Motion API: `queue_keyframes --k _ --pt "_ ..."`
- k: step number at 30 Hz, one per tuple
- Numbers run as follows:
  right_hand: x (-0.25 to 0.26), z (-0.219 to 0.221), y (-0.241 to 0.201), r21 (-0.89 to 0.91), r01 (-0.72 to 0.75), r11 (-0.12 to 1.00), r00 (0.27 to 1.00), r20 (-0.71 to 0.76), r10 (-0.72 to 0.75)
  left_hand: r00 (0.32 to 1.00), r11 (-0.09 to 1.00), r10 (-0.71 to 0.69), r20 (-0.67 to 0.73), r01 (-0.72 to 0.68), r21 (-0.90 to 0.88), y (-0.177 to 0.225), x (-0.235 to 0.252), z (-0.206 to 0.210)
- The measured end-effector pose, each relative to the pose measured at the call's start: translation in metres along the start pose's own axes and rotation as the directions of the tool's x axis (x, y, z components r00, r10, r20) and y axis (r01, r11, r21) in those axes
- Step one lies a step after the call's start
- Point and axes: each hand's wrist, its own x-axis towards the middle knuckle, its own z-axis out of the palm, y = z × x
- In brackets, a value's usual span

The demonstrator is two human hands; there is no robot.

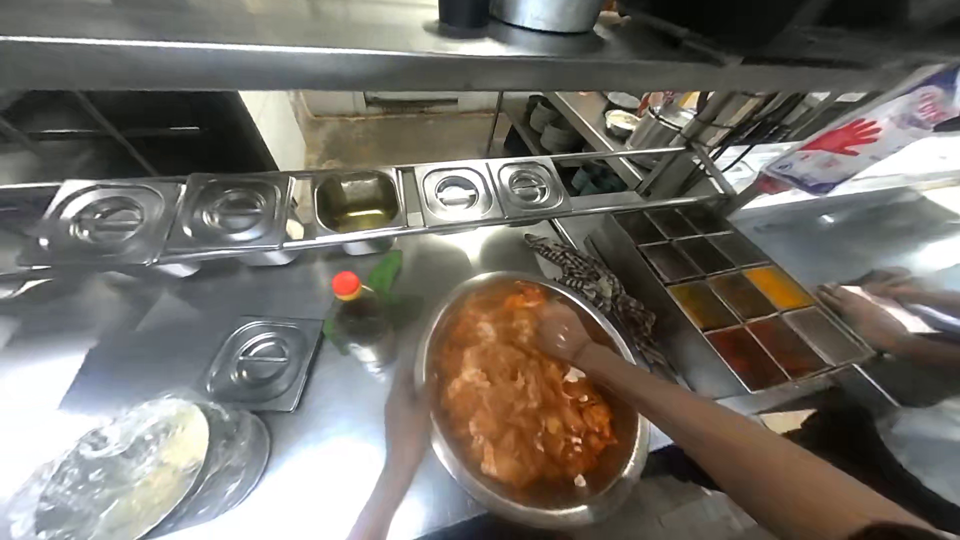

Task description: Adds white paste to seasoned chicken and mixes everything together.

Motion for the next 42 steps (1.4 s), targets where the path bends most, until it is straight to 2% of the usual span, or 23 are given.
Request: queue_keyframes --k 1,2,4,6,7,9,12,15,17,19,21,23,26,30,33,34,36,38,40,42 --pt "0.01 0.01 -0.012 -0.024 0.009 1.0 0.999 0.038 -0.009 1.0 1.0 0.008 0.025 -0.008 0.013 0.007 0.017 0.0" --pt "0.012 0.026 -0.028 -0.033 0.042 0.999 0.99 0.137 -0.037 0.999 0.999 0.018 0.048 -0.02 0.031 0.014 0.034 0.001" --pt "-0.01 0.066 -0.054 -0.072 0.201 0.977 0.925 0.343 -0.165 0.995 0.996 0.043 0.088 -0.05 0.08 0.021 0.064 0.004" --pt "-0.043 0.098 -0.039 -0.133 0.342 0.93 0.87 0.419 -0.26 0.993 0.99 0.051 0.109 -0.064 0.123 0.017 0.08 0.008" --pt "-0.06 0.1 -0.019 -0.161 0.365 0.917 0.862 0.431 -0.267 0.991 0.991 0.052 0.122 -0.066 0.116 0.014 0.083 0.007" --pt "-0.079 0.09 0.027 -0.234 0.297 0.926 0.886 0.428 -0.176 0.988 0.996 0.042 0.148 -0.052 0.07 0.006 0.081 0.004" --pt "-0.068 0.071 0.075 -0.288 0.049 0.956 0.927 0.371 0.064 0.995 1.0 -0.01 0.099 0.009 0.01 0.002 0.056 0.009" --pt "-0.009 0.059 0.07 -0.223 -0.146 0.964 0.937 0.28 0.207 0.998 0.999 -0.055 -0.031 0.055 -0.002 0.009 0.025 0.025" --pt "0.031 0.06 0.049 -0.162 -0.178 0.971 0.958 0.198 0.209 0.99 0.998 -0.059 -0.125 0.054 -0.045 0.011 0.012 0.037" --pt "0.041 0.065 0.026 -0.089 -0.156 0.984 0.972 0.165 0.169 0.973 0.991 -0.045 -0.227 0.015 -0.135 0.005 0.005 0.048" --pt "0.023 0.069 0.014 0.0 -0.103 0.995 0.97 0.219 0.1 0.963 0.971 -0.037 -0.268 -0.029 -0.237 0.0 -0.002 0.055" --pt "-0.004 0.072 0.014 0.066 0.014 0.998 0.949 0.314 -0.035 0.96 0.948 -0.015 -0.278 -0.075 -0.31 -0.001 -0.003 0.054" --pt "-0.037 0.052 0.023 0.019 0.208 0.978 0.906 0.374 -0.2 0.971 0.948 0.018 -0.239 -0.093 -0.306 -0.003 -0.001 0.048" --pt "-0.041 -0.001 0.002 -0.147 0.395 0.907 0.878 0.35 -0.325 0.999 0.995 0.032 0.02 -0.03 -0.1 0.007 0.033 0.025" --pt "0.006 0.007 -0.011 -0.227 0.566 0.792 0.81 0.333 -0.483 0.975 0.999 0.035 0.221 -0.029 -0.033 0.019 0.09 0.018" --pt "0.025 0.013 -0.014 -0.244 0.576 0.78 0.805 0.334 -0.49 0.968 0.999 0.048 0.247 -0.044 -0.023 0.022 0.101 0.022" --pt "0.059 0.024 -0.006 -0.25 0.477 0.842 0.863 0.315 -0.395 0.973 0.999 0.051 0.226 -0.048 -0.018 0.025 0.106 0.028" --pt "0.074 0.025 0.018 -0.224 0.287 0.931 0.94 0.251 -0.23 0.988 0.998 0.056 0.143 -0.05 -0.05 0.024 0.099 0.029" --pt "0.066 0.037 0.06 -0.211 0.119 0.97 0.979 0.187 -0.08 0.997 0.995 0.047 0.069 -0.041 -0.088 0.02 0.082 0.031" --pt "0.036 0.04 0.095 -0.165 -0.063 0.984 0.974 0.205 0.096 1.0 0.992 0.03 0.006 -0.029 -0.122 0.018 0.066 0.033"
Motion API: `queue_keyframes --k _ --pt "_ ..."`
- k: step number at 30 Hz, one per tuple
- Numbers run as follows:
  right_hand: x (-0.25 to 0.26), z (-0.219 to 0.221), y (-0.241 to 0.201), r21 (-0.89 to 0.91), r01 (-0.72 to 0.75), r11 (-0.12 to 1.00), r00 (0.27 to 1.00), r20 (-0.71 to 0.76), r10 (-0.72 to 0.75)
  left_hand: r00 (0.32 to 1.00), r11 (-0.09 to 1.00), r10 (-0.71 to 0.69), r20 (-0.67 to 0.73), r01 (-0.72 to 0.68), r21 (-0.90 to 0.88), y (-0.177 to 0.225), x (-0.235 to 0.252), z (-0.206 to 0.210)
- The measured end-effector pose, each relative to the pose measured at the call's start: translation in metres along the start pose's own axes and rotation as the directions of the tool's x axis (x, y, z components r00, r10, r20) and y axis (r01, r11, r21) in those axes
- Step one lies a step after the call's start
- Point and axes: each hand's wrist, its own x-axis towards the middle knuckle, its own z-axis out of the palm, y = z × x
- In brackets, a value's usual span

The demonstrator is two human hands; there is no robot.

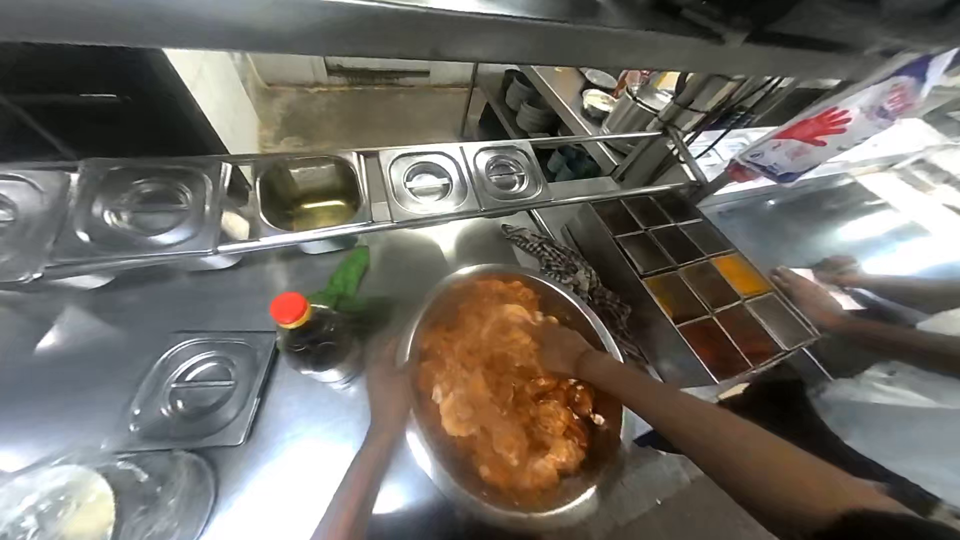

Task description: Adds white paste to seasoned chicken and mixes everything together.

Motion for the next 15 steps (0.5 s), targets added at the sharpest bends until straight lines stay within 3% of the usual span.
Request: queue_keyframes --k 3,6,10,13,15 --pt "-0.057 0.027 0.017 0.026 -0.083 0.996 0.975 0.208 0.076 0.995 1.0 0.008 -0.099 -0.011 -0.028 0.0 -0.021 0.002" --pt "-0.095 0.051 -0.024 0.097 -0.02 0.995 0.931 0.365 -0.017 0.988 0.998 0.017 -0.152 -0.025 -0.054 -0.002 -0.038 0.006" --pt "-0.062 0.057 -0.084 0.302 -0.062 0.951 0.986 0.165 0.011 0.981 0.999 0.02 -0.194 -0.029 -0.044 -0.009 -0.044 0.008" --pt "-0.026 0.048 -0.084 0.532 -0.036 0.846 0.999 0.036 0.02 0.969 0.999 0.014 -0.245 -0.022 -0.028 -0.013 -0.049 0.009" --pt "-0.03 0.022 -0.071 0.632 -0.032 0.774 0.999 0.037 0.011 0.959 0.998 0.019 -0.281 -0.034 -0.05 -0.016 -0.055 0.012"
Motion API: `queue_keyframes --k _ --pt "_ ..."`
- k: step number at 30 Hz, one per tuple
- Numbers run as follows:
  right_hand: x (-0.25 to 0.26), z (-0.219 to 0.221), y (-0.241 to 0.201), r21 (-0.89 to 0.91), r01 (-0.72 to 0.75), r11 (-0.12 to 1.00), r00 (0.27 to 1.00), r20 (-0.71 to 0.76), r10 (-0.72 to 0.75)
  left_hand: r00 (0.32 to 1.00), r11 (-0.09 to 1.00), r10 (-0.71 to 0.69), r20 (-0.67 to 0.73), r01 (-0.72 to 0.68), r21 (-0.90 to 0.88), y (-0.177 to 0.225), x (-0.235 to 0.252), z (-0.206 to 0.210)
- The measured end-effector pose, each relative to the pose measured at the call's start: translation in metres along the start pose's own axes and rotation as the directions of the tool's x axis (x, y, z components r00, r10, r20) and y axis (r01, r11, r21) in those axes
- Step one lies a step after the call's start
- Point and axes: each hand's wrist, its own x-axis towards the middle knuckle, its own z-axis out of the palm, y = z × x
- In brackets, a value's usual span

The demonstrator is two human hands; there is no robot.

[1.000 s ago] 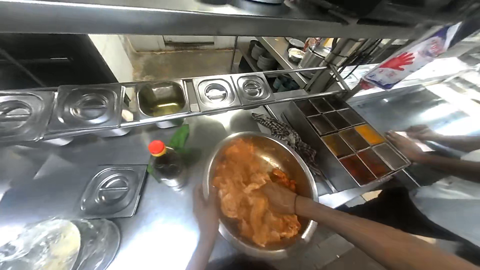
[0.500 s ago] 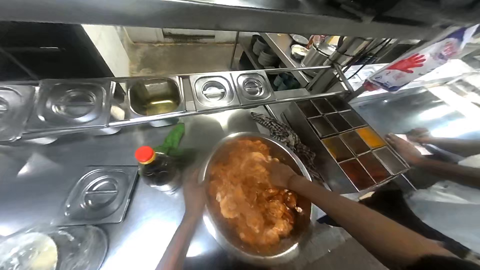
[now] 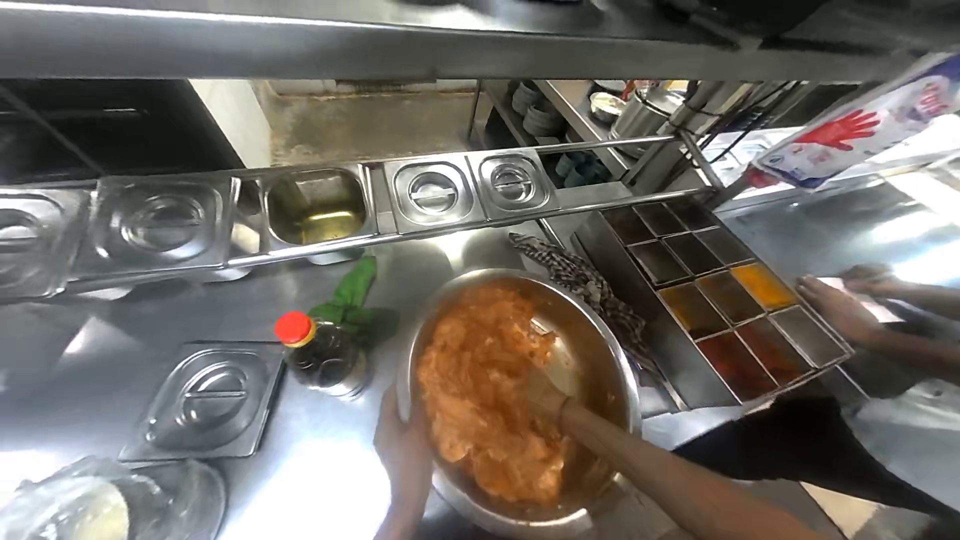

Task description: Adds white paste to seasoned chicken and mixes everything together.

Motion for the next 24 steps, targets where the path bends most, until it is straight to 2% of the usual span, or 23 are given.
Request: queue_keyframes --k 3,6,9,11,13,15,16,18,19,21,23,24 --pt "-0.022 -0.045 -0.007 0.006 0.097 0.995 0.995 -0.029 -0.097 1.0 0.999 0.009 0.003 -0.009 -0.038 -0.003 -0.005 0.0" --pt "-0.026 -0.073 -0.01 -0.045 0.202 0.978 0.972 -0.112 -0.206 0.993 1.0 0.0 0.114 0.0 0.007 0.007 0.014 -0.006" --pt "-0.023 -0.095 -0.037 -0.226 0.148 0.963 0.955 -0.221 -0.199 0.961 0.984 -0.038 0.275 -0.012 0.179 0.03 0.056 -0.006" --pt "-0.002 -0.096 -0.053 -0.382 0.11 0.917 0.954 -0.218 -0.205 0.938 0.957 -0.056 0.343 -0.047 0.285 0.036 0.075 0.003" --pt "0.019 -0.066 -0.062 -0.438 0.125 0.89 0.972 -0.126 -0.198 0.929 0.964 -0.056 0.365 -0.045 0.263 0.033 0.084 0.01" --pt "0.003 -0.012 -0.072 -0.485 0.187 0.854 0.982 0.128 -0.142 0.933 0.977 -0.04 0.357 -0.039 0.209 0.031 0.087 0.011" --pt "-0.008 0.008 -0.067 -0.533 0.229 0.814 0.968 0.217 -0.13 0.935 0.98 -0.032 0.352 -0.04 0.194 0.03 0.09 0.01" --pt "-0.032 0.024 -0.025 -0.637 0.304 0.709 0.944 0.299 -0.136 0.928 0.985 -0.033 0.371 -0.032 0.168 0.024 0.089 0.002" --pt "-0.041 0.018 -0.004 -0.679 0.294 0.673 0.948 0.299 -0.112 0.924 0.987 -0.025 0.382 -0.039 0.158 0.022 0.088 -0.002" --pt "-0.029 -0.013 0.019 -0.748 0.181 0.639 0.976 0.215 -0.025 0.921 0.989 -0.003 0.391 -0.056 0.138 0.017 0.086 -0.004" --pt "0.015 -0.043 0.012 -0.743 0.045 0.667 0.986 0.141 0.091 0.927 0.989 0.005 0.375 -0.06 0.134 0.016 0.078 -0.002" --pt "0.039 -0.047 0.003 -0.719 0.023 0.694 0.984 0.139 0.111 0.936 0.988 -0.003 0.352 -0.052 0.146 0.015 0.072 -0.002"
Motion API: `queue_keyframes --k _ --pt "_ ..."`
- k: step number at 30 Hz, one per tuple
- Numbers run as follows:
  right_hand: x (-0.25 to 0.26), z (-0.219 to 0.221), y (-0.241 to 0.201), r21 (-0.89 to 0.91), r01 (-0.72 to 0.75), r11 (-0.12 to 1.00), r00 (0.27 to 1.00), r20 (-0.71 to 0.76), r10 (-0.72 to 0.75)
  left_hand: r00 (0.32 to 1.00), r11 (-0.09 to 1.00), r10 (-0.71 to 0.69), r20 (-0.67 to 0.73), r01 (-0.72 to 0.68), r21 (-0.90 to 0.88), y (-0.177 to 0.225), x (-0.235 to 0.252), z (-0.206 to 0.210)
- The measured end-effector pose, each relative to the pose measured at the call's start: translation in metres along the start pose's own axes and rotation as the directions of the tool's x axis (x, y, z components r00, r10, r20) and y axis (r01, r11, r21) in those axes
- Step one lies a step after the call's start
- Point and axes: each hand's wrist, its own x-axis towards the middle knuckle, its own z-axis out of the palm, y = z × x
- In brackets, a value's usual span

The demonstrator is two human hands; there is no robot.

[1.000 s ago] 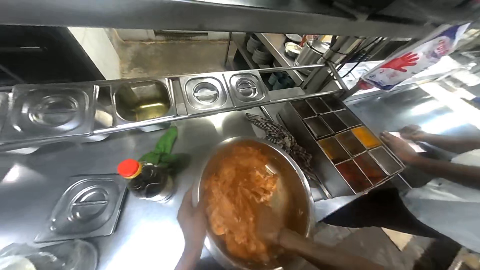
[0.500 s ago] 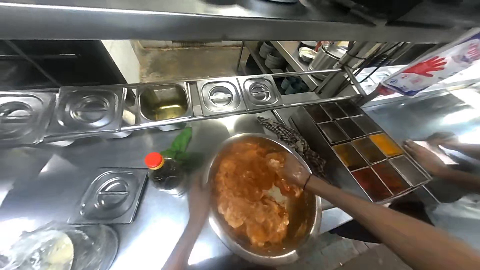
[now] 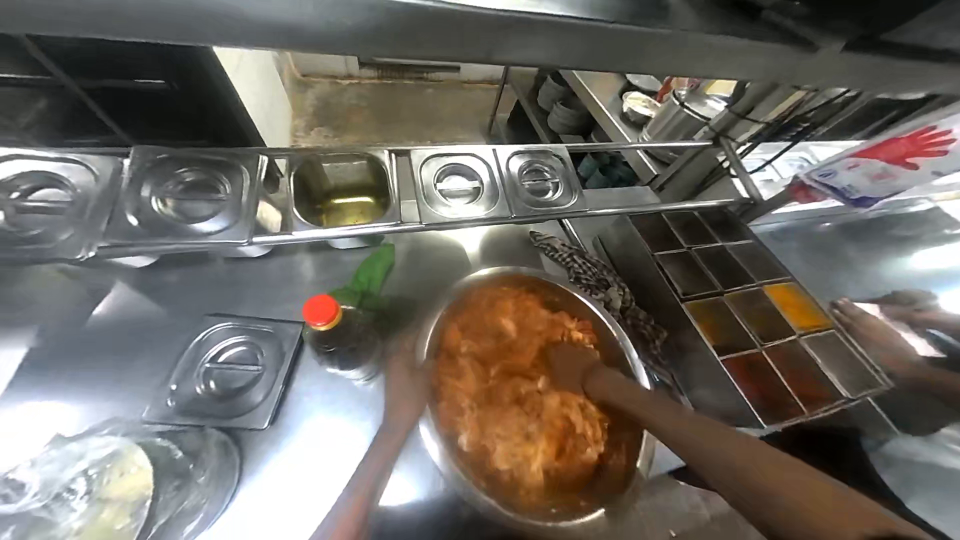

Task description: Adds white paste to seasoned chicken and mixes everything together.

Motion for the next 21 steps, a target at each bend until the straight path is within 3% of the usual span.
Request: queue_keyframes --k 3,6,10,12,16,18,21 --pt "0.036 -0.014 -0.044 0.094 0.1 0.99 0.994 -0.053 -0.095 0.996 0.999 -0.02 -0.082 0.023 0.038 0.006 -0.005 0.011" --pt "0.013 0.002 -0.07 0.059 0.204 0.977 0.978 -0.065 -0.2 0.994 1.0 -0.024 -0.102 0.026 0.015 0.007 -0.004 0.012" --pt "-0.031 0.009 -0.025 -0.181 0.365 0.913 0.93 0.122 -0.348 0.996 0.999 -0.004 -0.09 -0.001 -0.05 0.005 -0.005 0.002" --pt "-0.05 -0.001 0.006 -0.22 0.339 0.915 0.94 0.11 -0.322 0.999 0.999 -0.002 -0.041 0.0 -0.05 0.004 -0.005 0.0" --pt "-0.079 -0.024 0.023 0.033 0.139 0.99 0.984 -0.117 -0.134 0.999 0.998 0.031 0.043 -0.028 -0.06 0.0 0.0 0.0" --pt "-0.083 -0.025 0.009 0.206 0.147 0.968 0.971 -0.215 -0.102 0.998 0.998 0.045 0.032 -0.043 -0.048 -0.001 0.002 -0.001" --pt "-0.079 -0.03 -0.003 0.312 0.228 0.922 0.967 -0.182 -0.177 0.999 0.998 0.033 0.02 -0.032 -0.05 -0.003 0.001 0.0"
